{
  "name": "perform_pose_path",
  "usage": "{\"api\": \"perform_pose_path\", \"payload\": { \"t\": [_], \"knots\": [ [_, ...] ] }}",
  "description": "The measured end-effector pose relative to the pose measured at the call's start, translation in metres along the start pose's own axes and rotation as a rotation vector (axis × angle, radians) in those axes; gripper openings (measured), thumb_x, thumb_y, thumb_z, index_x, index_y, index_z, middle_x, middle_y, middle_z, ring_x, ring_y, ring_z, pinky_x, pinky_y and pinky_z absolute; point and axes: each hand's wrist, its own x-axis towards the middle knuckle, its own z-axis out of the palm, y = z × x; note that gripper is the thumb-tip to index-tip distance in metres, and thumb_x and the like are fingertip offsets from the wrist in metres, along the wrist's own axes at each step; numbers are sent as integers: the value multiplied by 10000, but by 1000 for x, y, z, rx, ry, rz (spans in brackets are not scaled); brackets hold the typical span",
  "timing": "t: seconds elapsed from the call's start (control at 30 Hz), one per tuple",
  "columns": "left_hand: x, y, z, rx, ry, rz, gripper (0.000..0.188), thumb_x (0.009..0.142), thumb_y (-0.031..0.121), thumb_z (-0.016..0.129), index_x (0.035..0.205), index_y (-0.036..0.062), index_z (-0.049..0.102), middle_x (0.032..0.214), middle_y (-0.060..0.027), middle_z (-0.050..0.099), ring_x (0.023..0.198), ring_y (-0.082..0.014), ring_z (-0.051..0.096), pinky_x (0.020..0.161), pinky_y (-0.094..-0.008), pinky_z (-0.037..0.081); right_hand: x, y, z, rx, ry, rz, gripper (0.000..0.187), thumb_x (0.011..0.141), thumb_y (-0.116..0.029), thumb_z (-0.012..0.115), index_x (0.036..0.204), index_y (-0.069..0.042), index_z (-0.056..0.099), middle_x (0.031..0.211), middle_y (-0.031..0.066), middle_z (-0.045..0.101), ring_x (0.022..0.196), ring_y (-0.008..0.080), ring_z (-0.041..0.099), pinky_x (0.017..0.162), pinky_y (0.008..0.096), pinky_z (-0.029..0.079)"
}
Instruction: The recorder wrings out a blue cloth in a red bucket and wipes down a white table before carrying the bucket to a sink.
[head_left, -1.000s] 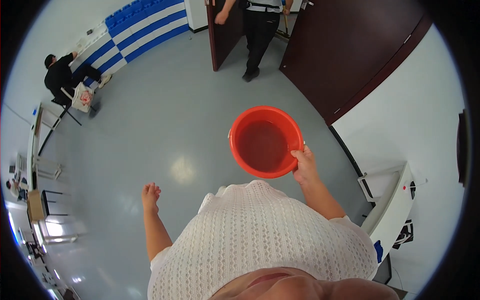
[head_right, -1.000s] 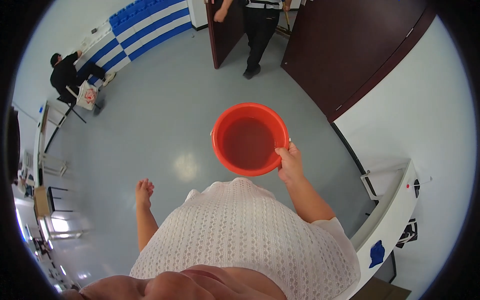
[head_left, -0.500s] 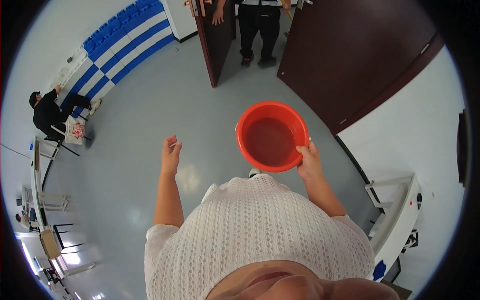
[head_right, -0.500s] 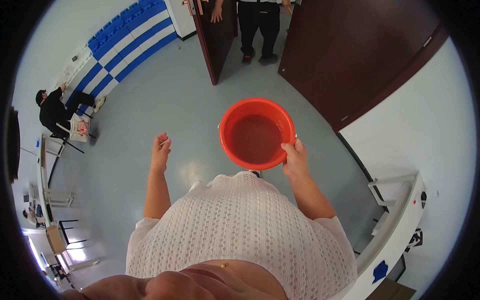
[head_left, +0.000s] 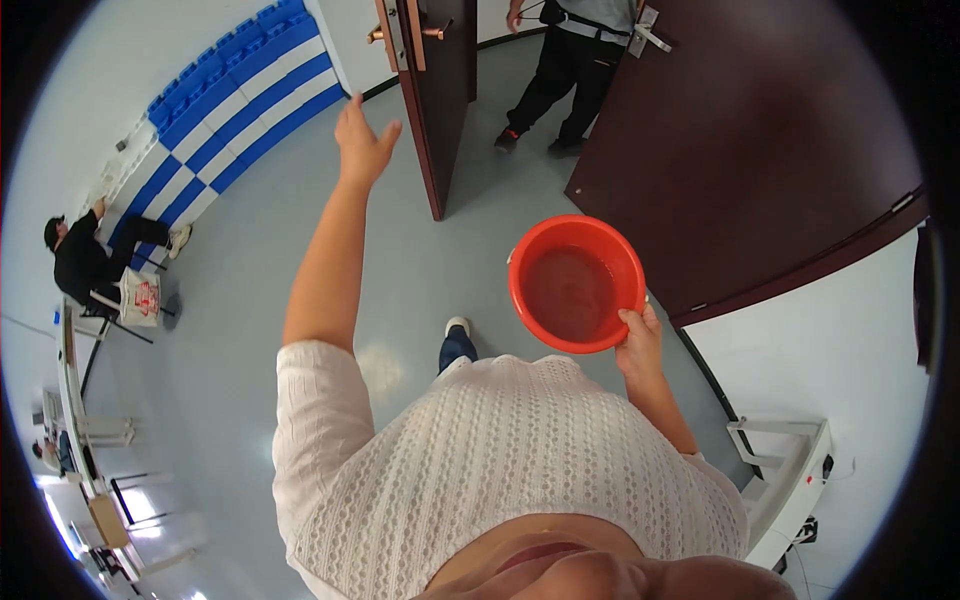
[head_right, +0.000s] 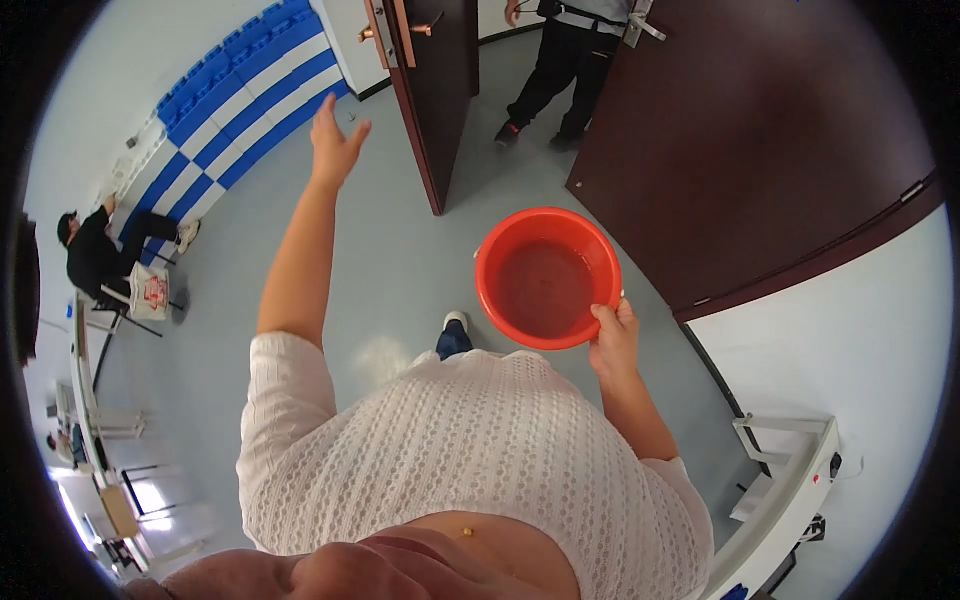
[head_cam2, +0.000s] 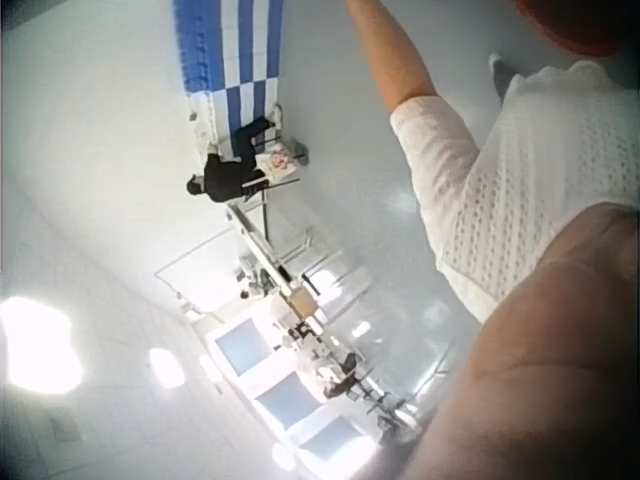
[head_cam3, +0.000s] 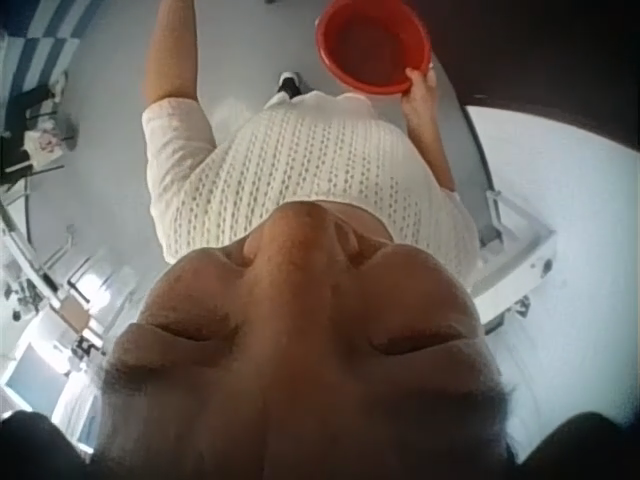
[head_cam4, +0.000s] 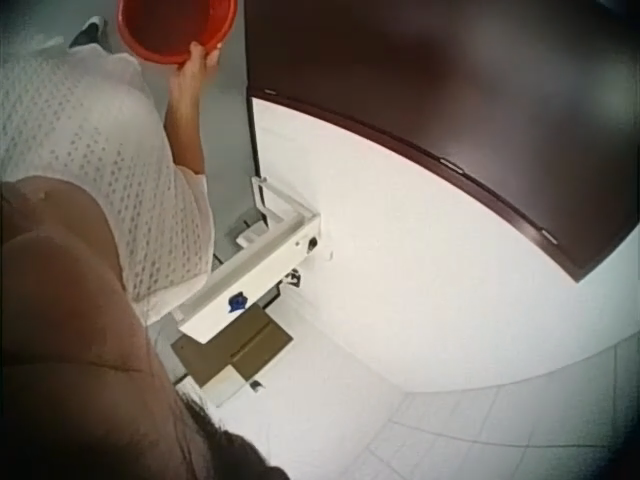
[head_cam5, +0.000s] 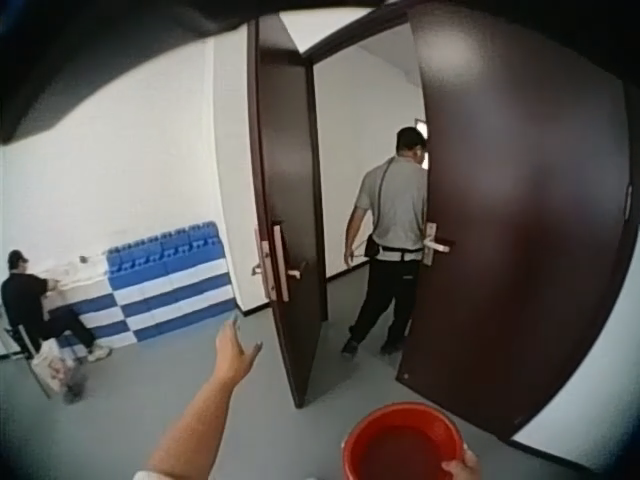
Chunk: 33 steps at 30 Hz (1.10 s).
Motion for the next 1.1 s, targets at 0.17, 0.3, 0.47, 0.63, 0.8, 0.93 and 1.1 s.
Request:
{"api": "perform_pose_path", "payload": {
  "t": [0.17,0.3,0.47,0.63,0.8,0.93,1.1],
  "knots": [
    [146,-27,60,28,137,118,766,689,286,695,1226,-104,313,1186,-281,422,1140,-374,381,954,-431,301,46,7,33,29,90,-88,227,778,33,458,998,-9,493,997,100,576,882,163,569,786,293,466],
    [234,-60,95,-13,226,68,856,624,395,725,1178,-144,356,1076,-298,512,1028,-389,500,903,-408,373,81,10,61,69,168,-69,241,776,32,455,1011,-8,494,998,93,576,890,166,568,797,297,462],
    [344,-127,161,193,580,11,586,695,275,722,1099,-70,473,948,-186,578,864,-282,565,783,-369,442,123,3,103,77,168,-63,241,774,20,462,1009,-13,502,1006,84,569,903,148,558,806,281,447],
    [350,3,136,139,165,-166,879,662,371,724,1267,-93,287,1192,-282,454,1141,-399,414,960,-393,347,175,10,107,96,126,-108,268,772,16,463,1036,-21,493,1031,86,574,925,162,566,808,296,464],
    [385,-86,178,555,498,219,782,617,496,693,971,-149,429,969,-233,500,968,-385,451,860,-435,348,221,0,115,121,100,-44,207,765,25,482,968,-7,501,965,77,570,856,135,555,763,273,452],
    [377,-99,163,566,504,248,850,621,521,687,1014,-182,415,998,-269,496,982,-395,466,883,-435,357,258,-13,104,116,78,-36,184,768,25,487,949,-11,499,952,81,571,841,135,559,753,273,456],
    [369,-111,132,530,403,116,866,592,548,707,1009,-167,455,1005,-288,505,967,-405,504,863,-418,401,303,-23,111,91,46,-29,181,770,21,485,948,-9,501,944,81,574,836,134,562,740,270,459]
  ]
}}
